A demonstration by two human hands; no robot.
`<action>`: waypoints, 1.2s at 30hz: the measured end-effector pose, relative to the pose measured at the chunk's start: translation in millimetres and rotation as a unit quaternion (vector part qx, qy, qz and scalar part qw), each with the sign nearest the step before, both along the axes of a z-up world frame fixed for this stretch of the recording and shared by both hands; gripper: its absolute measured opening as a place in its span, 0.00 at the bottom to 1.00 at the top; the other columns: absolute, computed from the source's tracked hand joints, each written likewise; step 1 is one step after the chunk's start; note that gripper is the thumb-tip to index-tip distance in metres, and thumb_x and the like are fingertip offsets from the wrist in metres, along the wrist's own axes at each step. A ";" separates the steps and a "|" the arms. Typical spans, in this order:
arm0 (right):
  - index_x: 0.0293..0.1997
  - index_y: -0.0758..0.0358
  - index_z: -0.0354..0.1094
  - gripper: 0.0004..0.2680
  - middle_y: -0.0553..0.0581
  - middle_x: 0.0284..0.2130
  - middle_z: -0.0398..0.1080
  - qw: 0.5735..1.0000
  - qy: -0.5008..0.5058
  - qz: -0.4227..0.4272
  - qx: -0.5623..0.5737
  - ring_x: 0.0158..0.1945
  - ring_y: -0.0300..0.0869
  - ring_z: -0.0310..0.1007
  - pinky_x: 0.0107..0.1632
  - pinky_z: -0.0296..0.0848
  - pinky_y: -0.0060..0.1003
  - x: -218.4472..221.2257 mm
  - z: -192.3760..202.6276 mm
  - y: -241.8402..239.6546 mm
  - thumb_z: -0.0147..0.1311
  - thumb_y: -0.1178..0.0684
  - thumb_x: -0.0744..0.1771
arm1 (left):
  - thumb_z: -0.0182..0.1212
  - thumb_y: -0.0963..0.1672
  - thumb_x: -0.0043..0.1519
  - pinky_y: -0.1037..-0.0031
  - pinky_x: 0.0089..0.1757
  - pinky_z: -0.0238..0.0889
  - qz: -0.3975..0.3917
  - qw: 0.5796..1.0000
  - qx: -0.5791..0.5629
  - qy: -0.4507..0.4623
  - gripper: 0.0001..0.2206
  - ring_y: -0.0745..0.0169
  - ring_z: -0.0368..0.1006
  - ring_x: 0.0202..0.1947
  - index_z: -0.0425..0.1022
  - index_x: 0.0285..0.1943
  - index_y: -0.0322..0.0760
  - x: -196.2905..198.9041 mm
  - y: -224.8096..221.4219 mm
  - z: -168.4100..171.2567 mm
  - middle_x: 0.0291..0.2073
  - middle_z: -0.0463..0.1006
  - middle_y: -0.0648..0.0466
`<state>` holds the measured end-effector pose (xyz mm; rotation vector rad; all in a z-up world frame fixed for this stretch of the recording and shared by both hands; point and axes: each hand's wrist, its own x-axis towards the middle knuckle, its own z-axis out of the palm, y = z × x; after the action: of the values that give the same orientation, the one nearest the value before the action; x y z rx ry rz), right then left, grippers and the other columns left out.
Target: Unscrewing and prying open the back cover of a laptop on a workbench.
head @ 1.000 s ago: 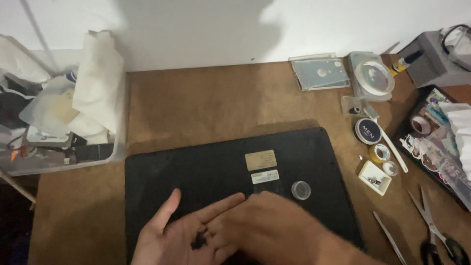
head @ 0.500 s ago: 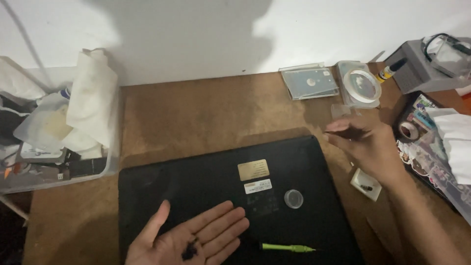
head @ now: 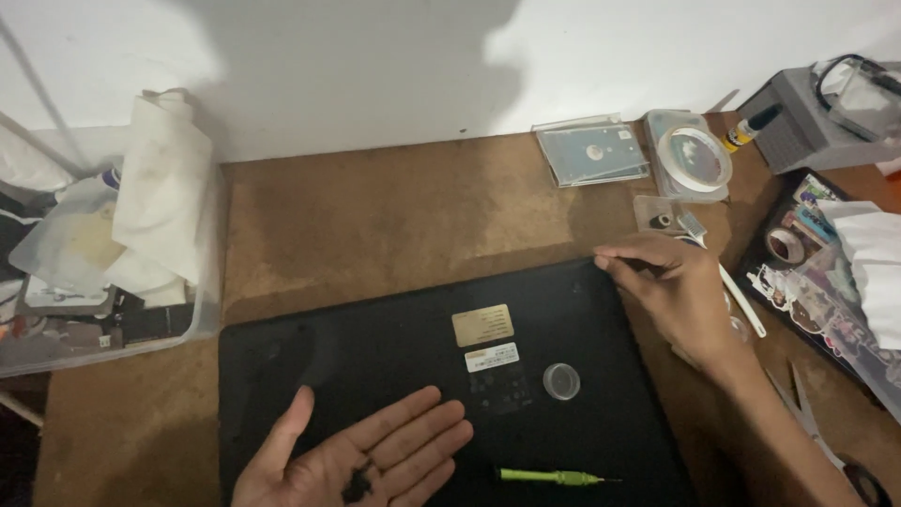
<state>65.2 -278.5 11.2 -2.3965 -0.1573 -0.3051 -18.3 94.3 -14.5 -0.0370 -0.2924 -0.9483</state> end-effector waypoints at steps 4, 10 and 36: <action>0.44 0.63 0.79 0.04 0.57 0.42 0.80 0.998 -0.035 0.040 -0.038 0.46 0.41 0.80 0.51 0.76 0.33 0.8 -3.7 -9.3 0.60 0.60 0.67 | 0.31 0.62 0.73 0.61 0.74 0.29 -0.001 1.000 -0.004 0.003 0.38 0.52 0.38 0.80 0.43 0.81 0.32 0.4 0.3 -3.5 0.79 0.46 0.45; 0.47 0.71 0.75 0.06 0.62 0.45 0.79 0.982 -0.078 0.139 -0.104 0.51 0.51 0.79 0.54 0.77 0.41 -2.0 2.9 -9.3 0.54 0.63 0.68 | 0.30 0.63 0.72 0.62 0.74 0.29 -0.003 1.000 -0.002 0.005 0.39 0.53 0.40 0.80 0.43 0.81 0.32 0.4 0.8 -3.8 0.79 0.47 0.45; 0.52 0.70 0.75 0.09 0.65 0.49 0.77 0.979 -0.116 0.115 -0.122 0.52 0.52 0.78 0.58 0.77 0.43 -17.7 -7.1 -7.5 0.56 0.59 0.68 | 0.34 0.65 0.74 0.63 0.76 0.31 0.007 1.000 0.012 -0.025 0.40 0.53 0.37 0.80 0.40 0.81 0.32 -0.3 1.2 1.0 0.80 0.44 0.46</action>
<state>47.5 -286.0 4.1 -2.5450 -0.6061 -0.4791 -18.6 95.6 -13.5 0.0107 -0.3274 -0.9399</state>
